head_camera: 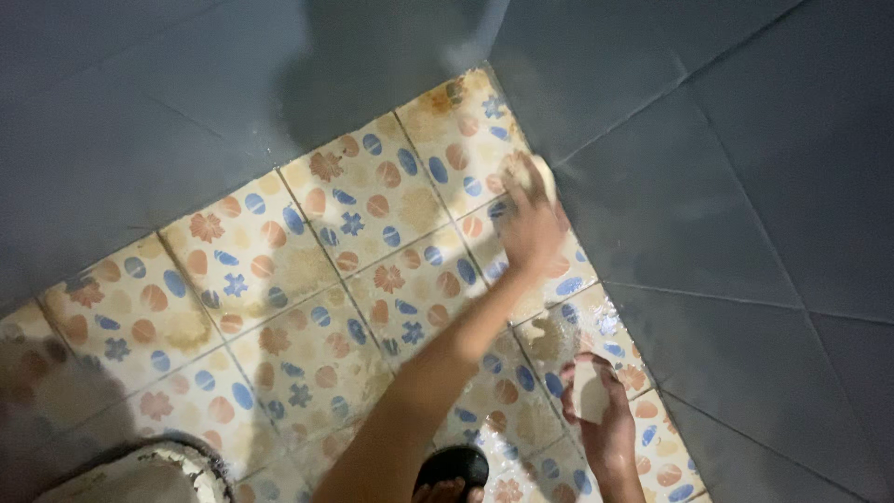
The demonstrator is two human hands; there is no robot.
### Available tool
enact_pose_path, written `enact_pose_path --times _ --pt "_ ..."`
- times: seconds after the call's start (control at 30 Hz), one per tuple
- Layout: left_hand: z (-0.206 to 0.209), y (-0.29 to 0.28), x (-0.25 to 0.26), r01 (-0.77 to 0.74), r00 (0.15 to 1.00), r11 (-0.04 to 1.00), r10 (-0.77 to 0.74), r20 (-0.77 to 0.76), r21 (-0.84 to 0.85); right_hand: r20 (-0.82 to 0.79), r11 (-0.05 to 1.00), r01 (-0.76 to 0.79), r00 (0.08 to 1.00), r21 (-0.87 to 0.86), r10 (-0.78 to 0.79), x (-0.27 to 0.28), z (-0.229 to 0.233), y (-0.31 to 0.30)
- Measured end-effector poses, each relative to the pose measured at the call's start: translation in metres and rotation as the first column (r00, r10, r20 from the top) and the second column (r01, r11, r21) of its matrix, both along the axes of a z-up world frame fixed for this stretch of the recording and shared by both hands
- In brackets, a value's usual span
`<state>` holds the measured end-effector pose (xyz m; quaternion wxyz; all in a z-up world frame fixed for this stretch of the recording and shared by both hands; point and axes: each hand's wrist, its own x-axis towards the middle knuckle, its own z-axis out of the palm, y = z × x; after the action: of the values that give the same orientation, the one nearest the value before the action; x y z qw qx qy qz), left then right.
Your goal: The person cleans the bathroom floor by hand using a small brush, scrubbing the tiles and grout, then rinses the area with water from a green scoop filled from a black bucket.
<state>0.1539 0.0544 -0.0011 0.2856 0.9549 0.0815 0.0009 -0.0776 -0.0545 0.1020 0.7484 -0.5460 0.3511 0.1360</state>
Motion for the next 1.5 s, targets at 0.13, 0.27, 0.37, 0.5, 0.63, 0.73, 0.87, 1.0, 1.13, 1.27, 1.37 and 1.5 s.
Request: enact_pose_path --times 0.13,0.27,0.37,0.5,0.63,0.73,0.87,1.0,1.13,1.27,1.37,1.5 --pt "0.014 -0.013 -0.046 0.105 0.994 0.992 -0.106 -0.017 -0.064 -0.083 0.999 0.036 0.996 0.022 -0.034 0.009 -0.001 0.011" --pt "-0.012 0.028 0.03 0.074 0.997 0.995 -0.072 -0.02 0.071 -0.032 1.0 -0.029 0.999 -0.008 0.029 0.014 -0.001 0.012" --pt "-0.059 0.056 0.12 -0.07 0.973 0.981 0.027 0.23 0.18 -0.08 1.0 -0.019 0.997 -0.019 0.017 0.013 0.0 0.013" --pt "-0.114 0.116 0.182 -0.044 0.821 0.839 -0.279 0.498 0.543 -0.049 0.997 -0.07 0.996 -0.041 0.068 0.021 -0.001 0.021" --pt "-0.107 0.236 0.125 0.256 0.807 0.64 -0.554 0.205 0.724 0.02 0.994 -0.105 0.994 -0.012 0.105 0.025 0.009 0.02" --pt "-0.068 0.361 0.03 0.351 0.842 0.753 -0.514 0.164 0.557 0.06 0.997 -0.076 0.995 -0.008 0.077 0.031 0.011 0.017" --pt "-0.061 0.384 0.023 0.472 0.813 0.698 -0.58 0.04 0.538 -0.002 0.991 -0.102 0.995 -0.083 0.103 0.033 0.01 0.025" --pt "-0.098 0.27 0.115 0.524 0.809 0.508 -0.548 -0.212 0.684 -0.02 0.995 -0.098 0.995 -0.036 0.097 0.031 0.01 0.036" --pt "-0.103 0.176 0.182 0.36 0.809 0.684 -0.568 0.154 0.634 0.006 0.996 -0.083 0.997 -0.027 0.083 0.04 0.011 0.031" --pt "-0.073 0.155 0.14 0.34 0.843 0.806 -0.49 0.223 0.485 0.128 0.991 -0.12 0.984 -0.061 0.127 0.033 0.014 0.03" --pt "-0.061 0.161 0.067 0.532 0.766 0.604 -0.642 -0.033 0.593 0.042 0.998 -0.056 0.998 -0.002 0.056 0.033 0.021 0.041" --pt "-0.081 0.205 0.073 0.641 0.652 0.695 -0.717 0.245 0.326 0.065 0.996 -0.078 0.995 0.035 0.075 0.039 0.02 0.053"
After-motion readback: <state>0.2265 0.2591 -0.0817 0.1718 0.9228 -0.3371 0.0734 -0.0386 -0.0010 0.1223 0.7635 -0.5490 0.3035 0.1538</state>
